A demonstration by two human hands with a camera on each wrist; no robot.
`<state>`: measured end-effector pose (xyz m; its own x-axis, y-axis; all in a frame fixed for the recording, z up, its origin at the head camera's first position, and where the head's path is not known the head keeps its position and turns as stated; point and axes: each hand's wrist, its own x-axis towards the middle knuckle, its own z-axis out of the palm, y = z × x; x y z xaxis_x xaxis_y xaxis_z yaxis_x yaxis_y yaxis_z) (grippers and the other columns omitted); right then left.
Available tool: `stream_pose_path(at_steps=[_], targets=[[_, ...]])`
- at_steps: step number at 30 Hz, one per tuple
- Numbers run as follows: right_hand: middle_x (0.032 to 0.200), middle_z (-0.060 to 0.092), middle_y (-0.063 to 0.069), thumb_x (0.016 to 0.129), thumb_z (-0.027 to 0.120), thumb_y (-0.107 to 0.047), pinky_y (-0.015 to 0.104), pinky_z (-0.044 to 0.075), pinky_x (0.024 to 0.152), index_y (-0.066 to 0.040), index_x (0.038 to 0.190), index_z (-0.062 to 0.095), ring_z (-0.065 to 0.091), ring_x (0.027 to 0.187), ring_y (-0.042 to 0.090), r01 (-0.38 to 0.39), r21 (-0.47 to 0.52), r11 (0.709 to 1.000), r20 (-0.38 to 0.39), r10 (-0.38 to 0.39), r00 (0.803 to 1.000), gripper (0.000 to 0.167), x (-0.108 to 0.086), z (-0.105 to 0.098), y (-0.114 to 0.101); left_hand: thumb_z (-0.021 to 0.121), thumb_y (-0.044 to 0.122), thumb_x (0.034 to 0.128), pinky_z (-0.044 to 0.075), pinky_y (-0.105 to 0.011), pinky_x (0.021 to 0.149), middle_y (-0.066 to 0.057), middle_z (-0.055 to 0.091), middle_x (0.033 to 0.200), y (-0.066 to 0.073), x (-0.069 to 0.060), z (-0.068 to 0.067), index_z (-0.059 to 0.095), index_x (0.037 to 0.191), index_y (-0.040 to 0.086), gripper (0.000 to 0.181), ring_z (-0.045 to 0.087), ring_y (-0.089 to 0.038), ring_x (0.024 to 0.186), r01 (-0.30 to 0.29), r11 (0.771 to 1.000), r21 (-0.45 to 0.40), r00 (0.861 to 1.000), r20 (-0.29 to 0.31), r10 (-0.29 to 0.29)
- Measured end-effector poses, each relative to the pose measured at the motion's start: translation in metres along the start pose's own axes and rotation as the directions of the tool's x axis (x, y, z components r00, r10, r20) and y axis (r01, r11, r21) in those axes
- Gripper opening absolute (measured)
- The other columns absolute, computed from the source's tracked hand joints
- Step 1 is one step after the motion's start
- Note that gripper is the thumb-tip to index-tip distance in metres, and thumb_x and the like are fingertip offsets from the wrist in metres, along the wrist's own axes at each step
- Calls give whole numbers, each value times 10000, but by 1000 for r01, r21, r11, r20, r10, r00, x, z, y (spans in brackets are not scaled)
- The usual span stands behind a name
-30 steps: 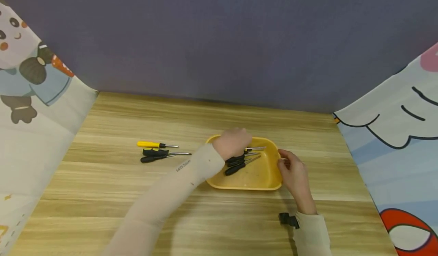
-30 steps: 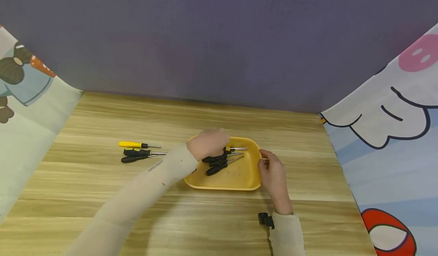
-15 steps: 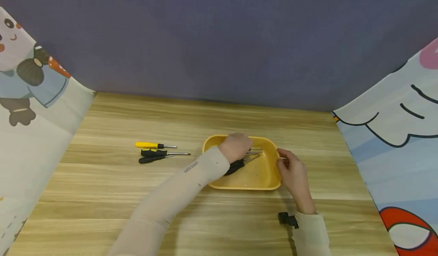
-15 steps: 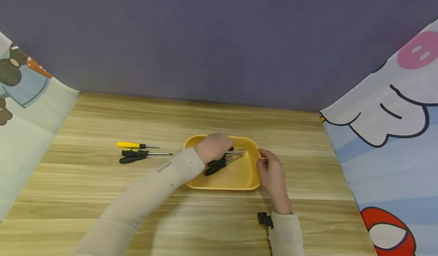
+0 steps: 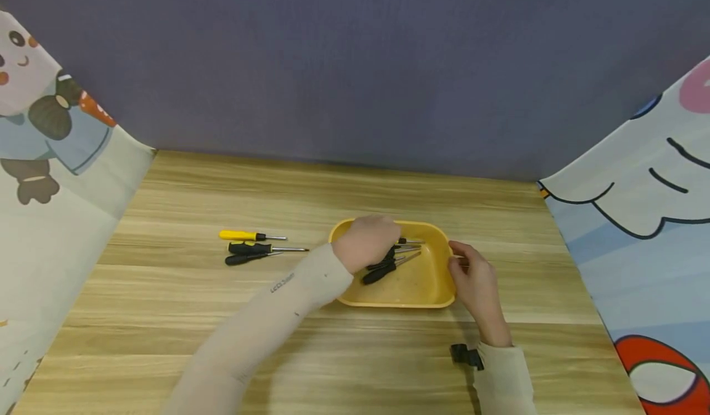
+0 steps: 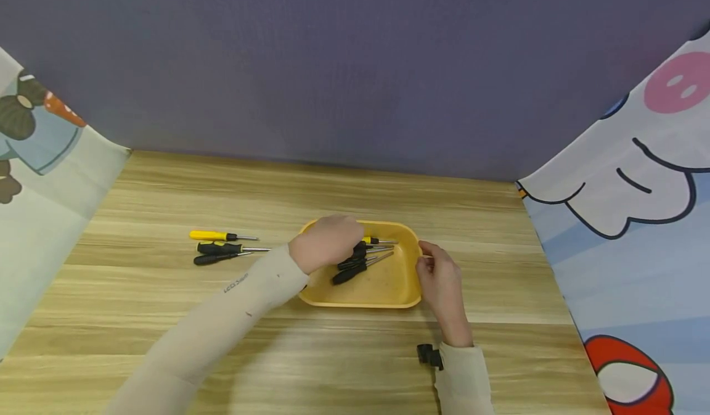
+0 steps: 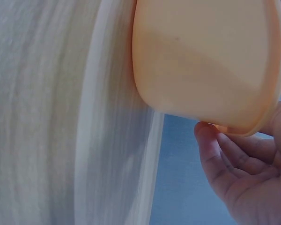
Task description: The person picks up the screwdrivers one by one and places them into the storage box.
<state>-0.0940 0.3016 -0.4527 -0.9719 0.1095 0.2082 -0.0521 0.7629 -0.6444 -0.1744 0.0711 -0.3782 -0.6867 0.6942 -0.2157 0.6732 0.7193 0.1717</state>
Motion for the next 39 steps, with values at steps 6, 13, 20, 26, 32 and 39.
stream_pose_path(at_steps=[6, 13, 20, 26, 32, 39], targets=[[1147, 674, 232, 969, 572, 9, 501, 558, 777, 48, 1273, 627, 677, 918, 337, -3, -3, 1000, 6, 3, 1000, 312, 0, 0, 0, 633, -26, 888, 464, -259, 545, -24, 548, 737, -18, -32, -12, 559, 680, 129, 270, 435, -127, 617, -1, 995, -101, 997, -76, -7], [1147, 674, 237, 964, 570, 18, 502, 555, 779, 53, 1266, 629, 678, 916, 339, 2, -3, 1000, 0, -2, 1000, 309, 0, -1, 0, 702, 122, 933, 506, -279, 624, -34, 608, 847, -38, -73, -16, 690, 913, 77, 51, 557, -150, 688, 71, 989, -131, 990, -113, -86], [1136, 680, 233, 961, 573, 15, 499, 556, 773, 51, 1259, 636, 680, 907, 334, 10, -11, 1000, -6, -10, 1000, 307, 1, -1, 0, 704, 91, 912, 498, -322, 571, -34, 574, 804, -56, -110, -1, 674, 895, 69, 40, 551, -173, 686, 112, 986, -126, 969, -206, -137], [1130, 683, 228, 958, 579, 18, 496, 556, 778, 47, 1262, 636, 681, 910, 330, 7, -15, 1000, -1, -7, 1000, 311, 1, 0, 1, 762, 41, 851, 510, -328, 590, -23, 550, 766, -78, -139, 16, 644, 834, 68, 121, 580, -205, 695, 138, 981, -135, 951, -260, -169], [1127, 685, 224, 959, 583, 15, 494, 556, 776, 45, 1263, 636, 680, 911, 327, 9, -16, 1000, 3, -9, 1000, 311, 1, 0, 1, 765, 24, 844, 521, -341, 581, -36, 591, 802, -103, -158, 28, 701, 897, 42, 84, 616, -223, 719, 217, 961, -170, 932, -255, -256], [1129, 683, 225, 958, 578, 21, 497, 554, 780, 49, 1265, 631, 676, 914, 329, -4, -8, 1000, 8, 4, 1000, 313, 1, 1, 1, 740, -8, 854, 559, -451, 650, -79, 627, 847, -132, -171, 41, 719, 944, 16, 96, 644, -291, 780, 272, 943, -191, 915, -251, -315]])
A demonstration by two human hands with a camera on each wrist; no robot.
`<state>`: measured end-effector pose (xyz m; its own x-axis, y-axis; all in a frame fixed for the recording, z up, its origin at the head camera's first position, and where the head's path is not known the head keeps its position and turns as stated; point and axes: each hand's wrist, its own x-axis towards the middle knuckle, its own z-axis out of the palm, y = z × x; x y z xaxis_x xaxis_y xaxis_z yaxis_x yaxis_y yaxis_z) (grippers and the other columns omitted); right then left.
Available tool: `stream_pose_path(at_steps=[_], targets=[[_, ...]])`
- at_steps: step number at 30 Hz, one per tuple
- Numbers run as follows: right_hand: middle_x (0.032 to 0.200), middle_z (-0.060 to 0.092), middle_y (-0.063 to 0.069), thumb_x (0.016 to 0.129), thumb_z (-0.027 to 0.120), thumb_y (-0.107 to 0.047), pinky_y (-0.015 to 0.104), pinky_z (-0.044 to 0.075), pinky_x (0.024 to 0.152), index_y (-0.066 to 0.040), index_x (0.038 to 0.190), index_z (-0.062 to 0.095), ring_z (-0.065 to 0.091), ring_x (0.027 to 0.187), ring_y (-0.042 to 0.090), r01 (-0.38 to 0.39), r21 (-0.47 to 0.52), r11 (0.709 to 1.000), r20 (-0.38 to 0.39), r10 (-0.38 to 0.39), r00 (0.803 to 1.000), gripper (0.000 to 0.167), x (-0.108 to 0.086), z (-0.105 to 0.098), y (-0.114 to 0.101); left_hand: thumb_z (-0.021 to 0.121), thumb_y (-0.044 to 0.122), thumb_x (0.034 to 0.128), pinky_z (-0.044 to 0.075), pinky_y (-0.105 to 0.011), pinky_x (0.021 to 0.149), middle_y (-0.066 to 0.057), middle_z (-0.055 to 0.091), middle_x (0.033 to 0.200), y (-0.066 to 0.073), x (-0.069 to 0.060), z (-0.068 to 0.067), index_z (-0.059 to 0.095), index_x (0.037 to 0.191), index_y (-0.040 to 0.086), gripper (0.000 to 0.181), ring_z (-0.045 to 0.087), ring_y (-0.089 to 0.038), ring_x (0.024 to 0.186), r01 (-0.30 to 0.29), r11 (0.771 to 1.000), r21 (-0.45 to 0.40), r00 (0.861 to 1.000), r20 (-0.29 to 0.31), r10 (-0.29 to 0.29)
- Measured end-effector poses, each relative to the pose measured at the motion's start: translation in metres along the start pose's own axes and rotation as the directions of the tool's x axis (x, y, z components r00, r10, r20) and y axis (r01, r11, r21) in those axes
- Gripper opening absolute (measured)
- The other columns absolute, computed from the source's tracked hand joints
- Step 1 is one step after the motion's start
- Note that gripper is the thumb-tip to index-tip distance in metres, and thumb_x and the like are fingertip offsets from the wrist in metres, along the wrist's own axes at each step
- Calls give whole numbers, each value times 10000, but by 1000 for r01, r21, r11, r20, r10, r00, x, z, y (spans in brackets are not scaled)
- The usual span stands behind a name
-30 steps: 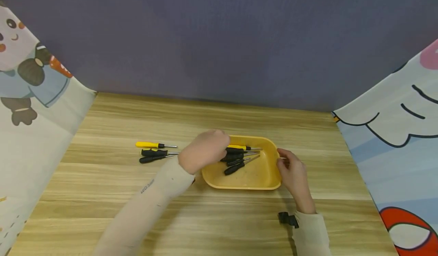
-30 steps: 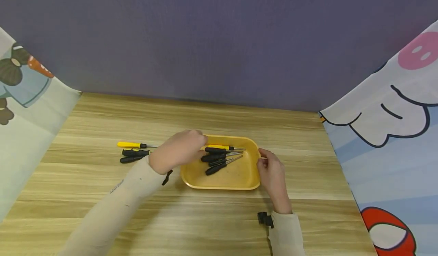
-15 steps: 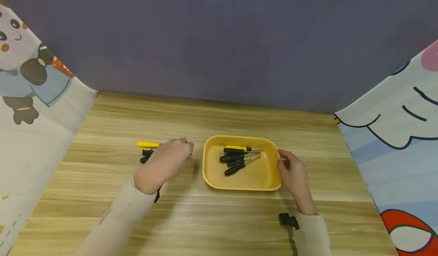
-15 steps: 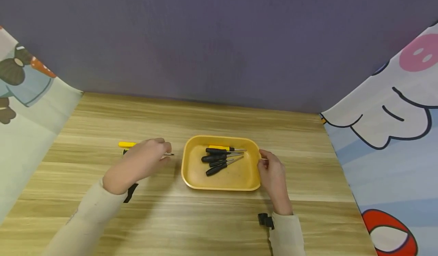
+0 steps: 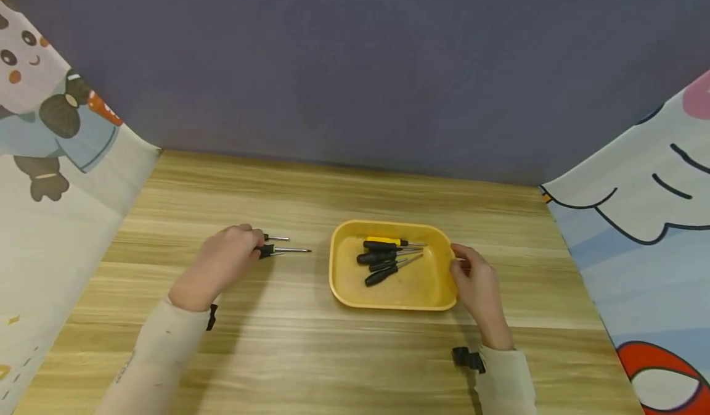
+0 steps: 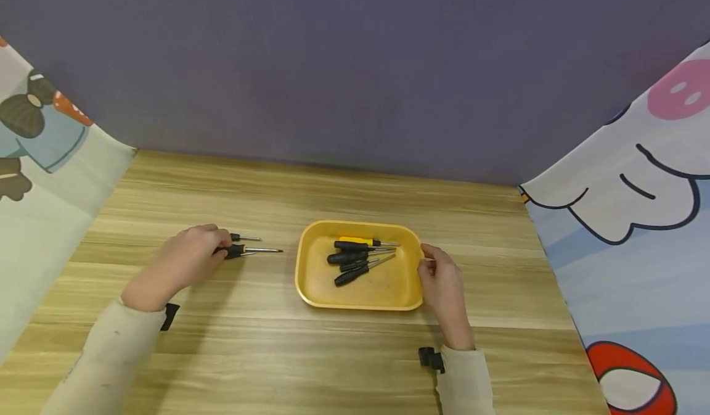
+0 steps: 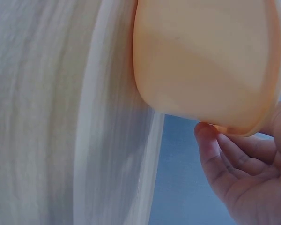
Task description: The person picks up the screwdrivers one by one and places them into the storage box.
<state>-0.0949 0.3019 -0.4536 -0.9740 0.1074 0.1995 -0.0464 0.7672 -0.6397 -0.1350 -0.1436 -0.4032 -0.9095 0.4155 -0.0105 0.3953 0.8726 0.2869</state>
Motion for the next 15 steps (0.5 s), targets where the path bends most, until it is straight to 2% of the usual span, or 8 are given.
stream_pose_path(at_steps=[4, 8, 15], targets=[[1129, 683, 225, 959, 577, 18, 498, 554, 777, 50, 1264, 633, 678, 912, 329, 1, -2, 1000, -1, -1, 1000, 311, 0, 0, 0, 727, -27, 849, 567, -486, 695, -137, 654, 914, -15, 0, 4, 723, 1000, -14, 152, 660, -353, 852, 18, 1000, 4, 1000, 9, -18], [1134, 682, 223, 965, 572, 10, 496, 554, 778, 48, 1266, 632, 677, 915, 327, -4, 3, 1000, 3, 4, 1000, 309, 0, 0, 0, 742, -22, 844, 569, -461, 666, -144, 651, 910, -26, 2, 10, 725, 1006, -25, 163, 661, -346, 843, 21, 1000, 10, 1000, 20, -21], [1140, 681, 220, 971, 570, 2, 493, 554, 788, 41, 1275, 629, 675, 923, 326, -12, 7, 1000, 6, 12, 1000, 312, -1, 0, 0, 784, -9, 816, 558, -464, 635, -149, 641, 917, -31, 5, 14, 720, 1027, -32, 222, 641, -332, 822, 19, 1000, 10, 999, 26, -20]])
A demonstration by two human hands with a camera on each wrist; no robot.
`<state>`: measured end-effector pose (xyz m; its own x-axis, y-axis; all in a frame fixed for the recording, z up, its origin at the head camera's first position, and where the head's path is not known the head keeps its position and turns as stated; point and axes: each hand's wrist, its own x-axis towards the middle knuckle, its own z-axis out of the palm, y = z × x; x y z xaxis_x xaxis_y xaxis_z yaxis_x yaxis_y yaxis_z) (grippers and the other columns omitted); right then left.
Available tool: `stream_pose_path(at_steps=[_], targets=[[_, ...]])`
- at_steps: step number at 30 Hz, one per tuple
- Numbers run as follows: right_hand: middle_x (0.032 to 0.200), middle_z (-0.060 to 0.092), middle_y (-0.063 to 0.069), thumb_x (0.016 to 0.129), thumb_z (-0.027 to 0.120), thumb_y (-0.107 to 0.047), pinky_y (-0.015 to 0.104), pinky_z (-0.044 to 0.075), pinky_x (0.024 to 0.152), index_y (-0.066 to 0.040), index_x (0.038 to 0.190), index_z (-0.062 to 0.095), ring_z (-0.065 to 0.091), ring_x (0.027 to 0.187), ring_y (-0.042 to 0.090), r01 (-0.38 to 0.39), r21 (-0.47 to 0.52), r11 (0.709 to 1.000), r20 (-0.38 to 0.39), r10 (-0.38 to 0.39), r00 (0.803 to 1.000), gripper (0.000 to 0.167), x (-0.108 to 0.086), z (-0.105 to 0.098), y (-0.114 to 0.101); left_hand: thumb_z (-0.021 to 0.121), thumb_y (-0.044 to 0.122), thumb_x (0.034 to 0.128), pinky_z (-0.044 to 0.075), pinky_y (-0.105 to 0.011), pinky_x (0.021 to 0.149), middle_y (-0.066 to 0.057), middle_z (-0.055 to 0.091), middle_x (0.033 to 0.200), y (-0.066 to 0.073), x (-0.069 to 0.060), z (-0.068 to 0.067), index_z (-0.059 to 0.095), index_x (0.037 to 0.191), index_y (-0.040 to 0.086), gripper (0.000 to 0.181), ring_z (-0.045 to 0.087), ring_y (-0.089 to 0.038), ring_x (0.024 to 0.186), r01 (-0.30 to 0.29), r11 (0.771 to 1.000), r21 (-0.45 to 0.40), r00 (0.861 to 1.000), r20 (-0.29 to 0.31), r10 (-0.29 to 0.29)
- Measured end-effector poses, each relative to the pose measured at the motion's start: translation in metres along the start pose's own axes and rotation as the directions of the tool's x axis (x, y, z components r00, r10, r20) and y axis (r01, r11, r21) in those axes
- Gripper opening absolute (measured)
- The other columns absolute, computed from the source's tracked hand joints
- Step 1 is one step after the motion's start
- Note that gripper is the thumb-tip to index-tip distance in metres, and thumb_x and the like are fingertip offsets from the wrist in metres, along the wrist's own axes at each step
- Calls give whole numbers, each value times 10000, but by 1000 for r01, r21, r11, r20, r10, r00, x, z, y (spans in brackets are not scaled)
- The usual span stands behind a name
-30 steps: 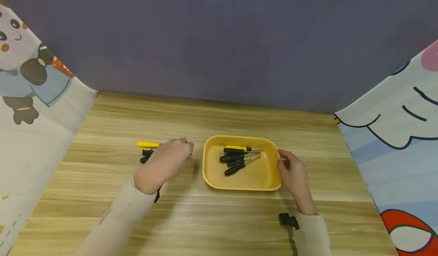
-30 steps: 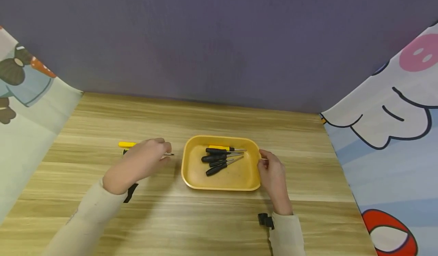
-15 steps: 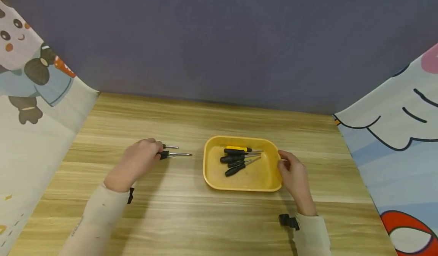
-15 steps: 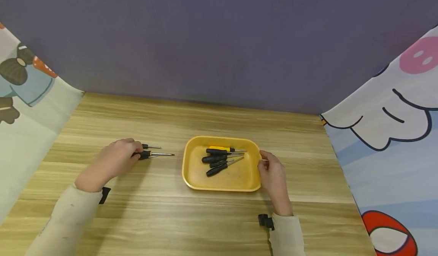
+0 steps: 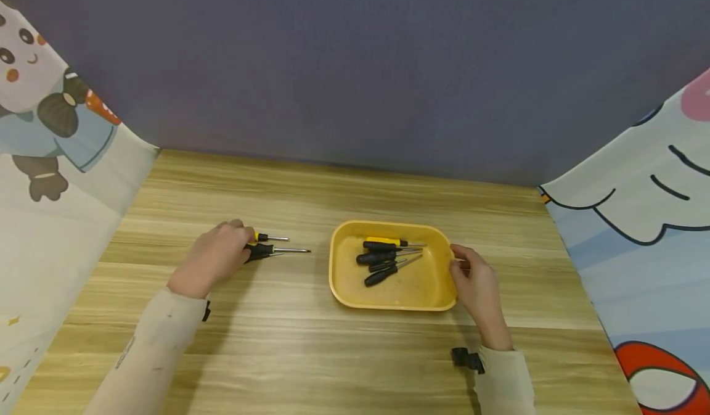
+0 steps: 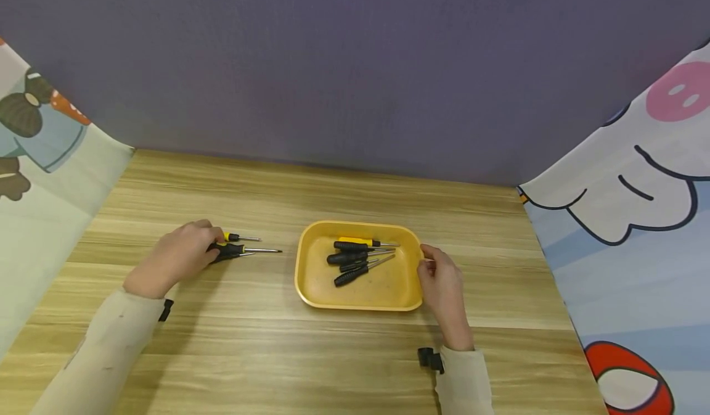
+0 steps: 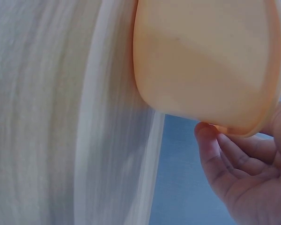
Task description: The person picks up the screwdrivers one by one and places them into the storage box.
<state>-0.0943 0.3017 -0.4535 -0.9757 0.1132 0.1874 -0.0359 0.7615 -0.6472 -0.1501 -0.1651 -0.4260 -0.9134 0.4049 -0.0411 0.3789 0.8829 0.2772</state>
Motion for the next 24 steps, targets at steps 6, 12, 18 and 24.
stream_pose_path(at_steps=[6, 12, 18, 24], targets=[[1148, 677, 223, 974, 565, -1, 497, 552, 796, 39, 1280, 625, 673, 932, 330, -9, -2, 1000, 5, 9, 1000, 315, 0, 0, 0, 769, -19, 814, 554, -495, 659, -153, 645, 930, -2, 3, 2, 716, 1023, -25, 217, 635, -347, 841, -3, 1000, 6, 1000, 19, 3], [1149, 676, 221, 974, 565, 1, 496, 554, 796, 37, 1281, 625, 673, 934, 329, -9, -2, 1000, 4, 9, 1000, 314, 0, 1, 0, 721, -50, 806, 547, -470, 643, -126, 638, 873, -4, 9, 2, 714, 935, -4, 138, 632, -317, 800, -33, 999, 15, 999, 23, 32], [1152, 674, 226, 974, 564, 3, 498, 554, 795, 45, 1280, 622, 673, 933, 332, -8, 2, 1000, 6, 8, 1000, 314, 0, 0, -1, 679, -73, 786, 530, -452, 605, -97, 619, 821, -5, 14, 1, 696, 844, 34, 123, 610, -284, 748, -70, 997, 44, 997, 36, 68], [1158, 670, 228, 973, 562, 2, 498, 551, 802, 45, 1285, 619, 668, 942, 335, -20, 1, 1000, 10, 20, 1000, 319, 0, 0, -3, 674, -67, 803, 545, -455, 610, -110, 617, 821, -3, 15, 0, 705, 861, 18, 107, 608, -284, 736, -70, 995, 65, 995, 71, 66]])
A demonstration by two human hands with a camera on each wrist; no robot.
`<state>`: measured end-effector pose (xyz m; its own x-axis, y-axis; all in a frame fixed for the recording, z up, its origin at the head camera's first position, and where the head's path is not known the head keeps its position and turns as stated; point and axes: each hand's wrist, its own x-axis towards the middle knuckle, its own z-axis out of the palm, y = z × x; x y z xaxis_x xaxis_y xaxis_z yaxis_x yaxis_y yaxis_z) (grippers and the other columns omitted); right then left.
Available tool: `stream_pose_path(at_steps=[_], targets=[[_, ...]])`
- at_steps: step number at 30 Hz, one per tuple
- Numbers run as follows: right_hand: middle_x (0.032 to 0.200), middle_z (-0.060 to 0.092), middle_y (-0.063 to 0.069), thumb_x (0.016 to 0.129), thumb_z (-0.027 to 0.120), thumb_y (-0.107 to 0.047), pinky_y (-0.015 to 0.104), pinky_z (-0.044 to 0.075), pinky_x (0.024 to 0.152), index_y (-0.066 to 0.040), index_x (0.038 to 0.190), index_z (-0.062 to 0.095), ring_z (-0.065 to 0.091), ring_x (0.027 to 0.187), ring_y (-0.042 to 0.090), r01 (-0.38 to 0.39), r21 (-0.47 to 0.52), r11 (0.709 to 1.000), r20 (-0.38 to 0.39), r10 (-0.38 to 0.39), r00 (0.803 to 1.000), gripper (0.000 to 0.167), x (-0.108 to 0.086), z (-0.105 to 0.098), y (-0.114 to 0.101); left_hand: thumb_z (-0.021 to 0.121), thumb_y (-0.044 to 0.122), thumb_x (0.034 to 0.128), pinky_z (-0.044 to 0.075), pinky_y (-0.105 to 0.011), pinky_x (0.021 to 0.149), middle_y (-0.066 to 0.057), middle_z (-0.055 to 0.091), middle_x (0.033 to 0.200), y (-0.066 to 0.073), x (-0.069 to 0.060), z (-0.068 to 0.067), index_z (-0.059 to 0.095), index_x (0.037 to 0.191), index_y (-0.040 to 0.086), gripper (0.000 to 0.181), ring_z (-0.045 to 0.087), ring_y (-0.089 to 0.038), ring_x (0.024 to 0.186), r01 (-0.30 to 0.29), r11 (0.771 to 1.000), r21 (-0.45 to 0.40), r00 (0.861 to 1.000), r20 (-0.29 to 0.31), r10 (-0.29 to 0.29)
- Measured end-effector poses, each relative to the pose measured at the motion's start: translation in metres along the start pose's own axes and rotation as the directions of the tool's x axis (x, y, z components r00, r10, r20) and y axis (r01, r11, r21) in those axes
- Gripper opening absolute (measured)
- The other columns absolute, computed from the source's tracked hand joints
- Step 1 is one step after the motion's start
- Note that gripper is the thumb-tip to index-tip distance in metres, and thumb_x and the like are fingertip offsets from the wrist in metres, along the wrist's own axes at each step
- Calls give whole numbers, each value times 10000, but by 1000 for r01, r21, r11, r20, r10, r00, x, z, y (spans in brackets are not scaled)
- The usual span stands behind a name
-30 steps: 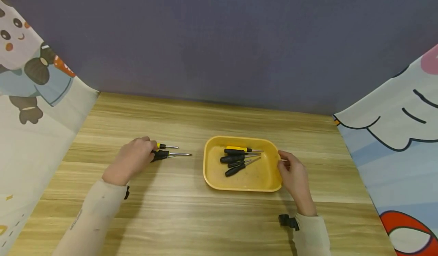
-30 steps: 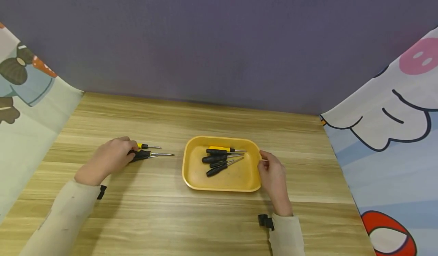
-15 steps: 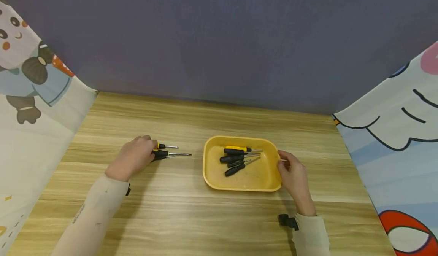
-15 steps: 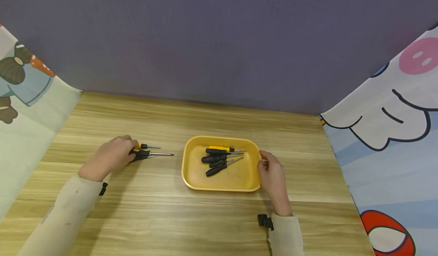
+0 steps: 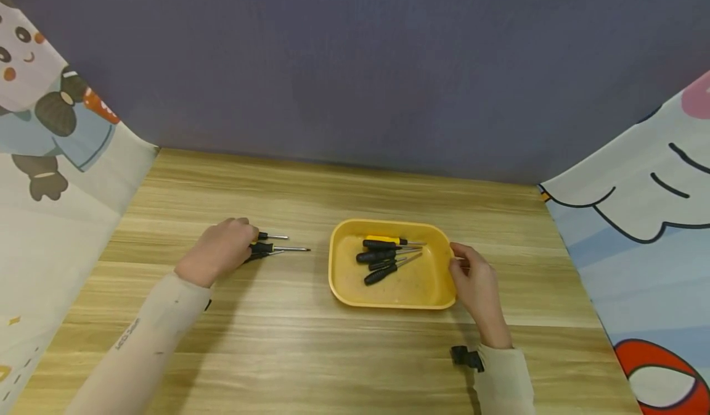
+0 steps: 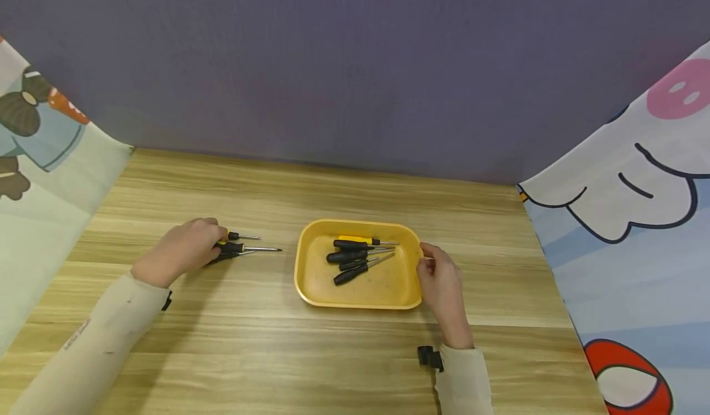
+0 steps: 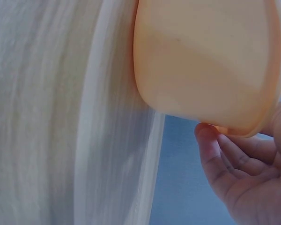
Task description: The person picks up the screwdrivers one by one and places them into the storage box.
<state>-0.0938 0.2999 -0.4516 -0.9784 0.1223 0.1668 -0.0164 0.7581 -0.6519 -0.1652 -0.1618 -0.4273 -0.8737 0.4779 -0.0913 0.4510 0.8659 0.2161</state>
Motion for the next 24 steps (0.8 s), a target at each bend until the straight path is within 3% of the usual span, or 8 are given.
stream_pose_path(at_steps=[11, 24], targets=[[1151, 674, 227, 972, 569, -2, 502, 556, 797, 41, 1284, 622, 672, 939, 339, 9, -15, 1000, -5, -9, 1000, 320, 0, 0, 0, 763, 31, 784, 540, -450, 636, -116, 593, 823, 1, 10, -5, 669, 827, 18, 105, 569, -256, 725, -3, 998, 65, 994, 107, -4], [1155, 672, 223, 971, 569, -1, 492, 553, 804, 39, 1287, 618, 670, 946, 329, -14, -18, 1000, 1, 14, 1000, 323, 1, 2, 2, 808, 76, 771, 543, -419, 674, -105, 577, 832, 0, 13, -4, 662, 867, -7, 194, 565, -239, 728, -24, 998, 60, 989, 150, 15]])
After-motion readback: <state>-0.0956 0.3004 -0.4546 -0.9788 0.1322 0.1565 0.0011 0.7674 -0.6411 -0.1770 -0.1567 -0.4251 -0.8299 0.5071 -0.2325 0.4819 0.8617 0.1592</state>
